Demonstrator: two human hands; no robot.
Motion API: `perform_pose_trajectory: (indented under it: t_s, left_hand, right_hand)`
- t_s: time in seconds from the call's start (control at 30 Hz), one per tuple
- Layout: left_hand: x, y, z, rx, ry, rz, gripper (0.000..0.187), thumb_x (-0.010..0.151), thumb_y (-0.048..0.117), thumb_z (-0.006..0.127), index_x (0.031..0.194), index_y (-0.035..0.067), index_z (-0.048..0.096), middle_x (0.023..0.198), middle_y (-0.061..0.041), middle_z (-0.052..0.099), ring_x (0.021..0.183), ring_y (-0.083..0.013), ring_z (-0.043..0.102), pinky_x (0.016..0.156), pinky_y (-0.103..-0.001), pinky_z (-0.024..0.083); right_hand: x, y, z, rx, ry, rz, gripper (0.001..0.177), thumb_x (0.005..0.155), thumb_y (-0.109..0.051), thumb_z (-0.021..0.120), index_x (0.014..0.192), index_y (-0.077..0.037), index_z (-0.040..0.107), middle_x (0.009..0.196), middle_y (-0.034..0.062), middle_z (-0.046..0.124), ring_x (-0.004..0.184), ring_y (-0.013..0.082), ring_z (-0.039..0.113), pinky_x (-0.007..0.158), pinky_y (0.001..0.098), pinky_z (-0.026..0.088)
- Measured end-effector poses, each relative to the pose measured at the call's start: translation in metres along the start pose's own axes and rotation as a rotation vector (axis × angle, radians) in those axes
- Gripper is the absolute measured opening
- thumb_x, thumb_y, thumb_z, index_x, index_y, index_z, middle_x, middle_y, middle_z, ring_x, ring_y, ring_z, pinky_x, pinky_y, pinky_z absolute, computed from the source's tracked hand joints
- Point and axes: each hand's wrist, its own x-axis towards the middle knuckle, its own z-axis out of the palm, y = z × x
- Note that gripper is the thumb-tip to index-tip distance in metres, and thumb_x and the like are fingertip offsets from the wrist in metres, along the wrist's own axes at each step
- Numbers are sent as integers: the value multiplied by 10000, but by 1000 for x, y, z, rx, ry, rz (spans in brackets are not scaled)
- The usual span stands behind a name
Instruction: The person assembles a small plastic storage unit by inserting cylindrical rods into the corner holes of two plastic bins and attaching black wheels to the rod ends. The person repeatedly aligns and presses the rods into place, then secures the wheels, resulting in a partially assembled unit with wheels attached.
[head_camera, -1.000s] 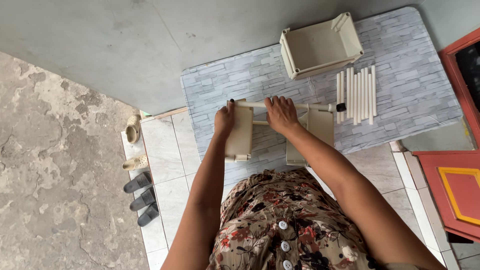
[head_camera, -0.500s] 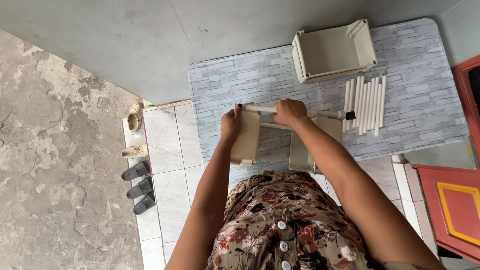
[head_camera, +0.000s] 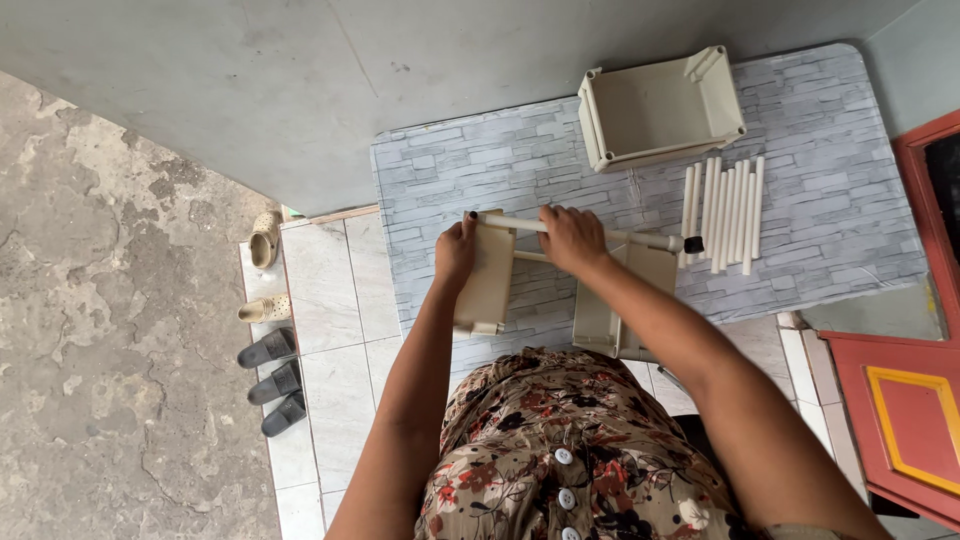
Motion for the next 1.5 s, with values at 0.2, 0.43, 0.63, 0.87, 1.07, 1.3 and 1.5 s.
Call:
perform_pose_trajectory:
  t_s: [0.2, 0.43, 0.63, 0.87, 1.07, 1.3, 1.5]
  left_hand:
    - [-9, 6, 0, -24, -9, -45, 662, 1006, 602, 496, 784, -4, 644, 619, -78, 528, 596, -171, 444, 568, -385, 426]
    - [-20, 13, -1, -38, -17, -48, 660, 1013, 589, 492, 763, -5, 635, 607, -73, 530, 572, -165, 446, 549, -390, 423]
    - [-24, 13, -2, -5, -6, -3, 656, 1013, 589, 485, 754, 2, 628, 603, -89, 550, 567, -173, 466, 553, -393, 435]
    - [-25, 10, 4, -3, -18, 34, 642, 997, 588, 493, 767, 7, 641, 607, -108, 577, 571, -193, 485, 569, -401, 450]
    - [-19, 5, 0, 13, 19, 1, 685, 1008, 602, 481, 778, -23, 639, 632, -135, 583, 589, -229, 498, 583, -422, 452]
    - [-14, 6, -1, -6, -25, -45, 659, 1011, 591, 478, 890, -19, 694, 683, -130, 625, 630, -220, 549, 616, -405, 477]
    - [-14, 8, -2, -115, -45, -82, 619, 985, 587, 496, 1022, 13, 724, 769, -125, 685, 687, -198, 613, 656, -379, 518]
  right_hand:
    - [-10, -12, 3, -88, -15, 52, 253, 891, -248, 722, 994, -64, 581, 801, 104, 689, 747, 300, 689, 627, 490, 501]
    - [5, -1, 5, -47, -212, 130, 190, 867, -288, 741, 913, -105, 723, 703, 116, 717, 655, 315, 722, 587, 474, 577]
    - [27, 18, 2, 95, -465, 154, 206, 791, -271, 749, 940, -133, 784, 737, 121, 712, 667, 310, 686, 614, 466, 552]
    - [42, 38, 0, 286, -948, 309, 294, 802, -255, 737, 1004, -41, 739, 766, 217, 696, 637, 328, 669, 563, 464, 546]
    - [33, 19, 4, 176, -554, 178, 216, 834, -298, 717, 949, -129, 787, 800, 143, 734, 740, 324, 705, 696, 469, 565]
    - [13, 3, 3, -50, -257, 136, 117, 865, -190, 709, 953, -167, 782, 774, 108, 752, 707, 310, 737, 669, 464, 595]
    - [12, 12, 22, -16, -71, 62, 135, 900, -127, 708, 1023, -127, 762, 732, 90, 746, 622, 264, 735, 544, 426, 573]
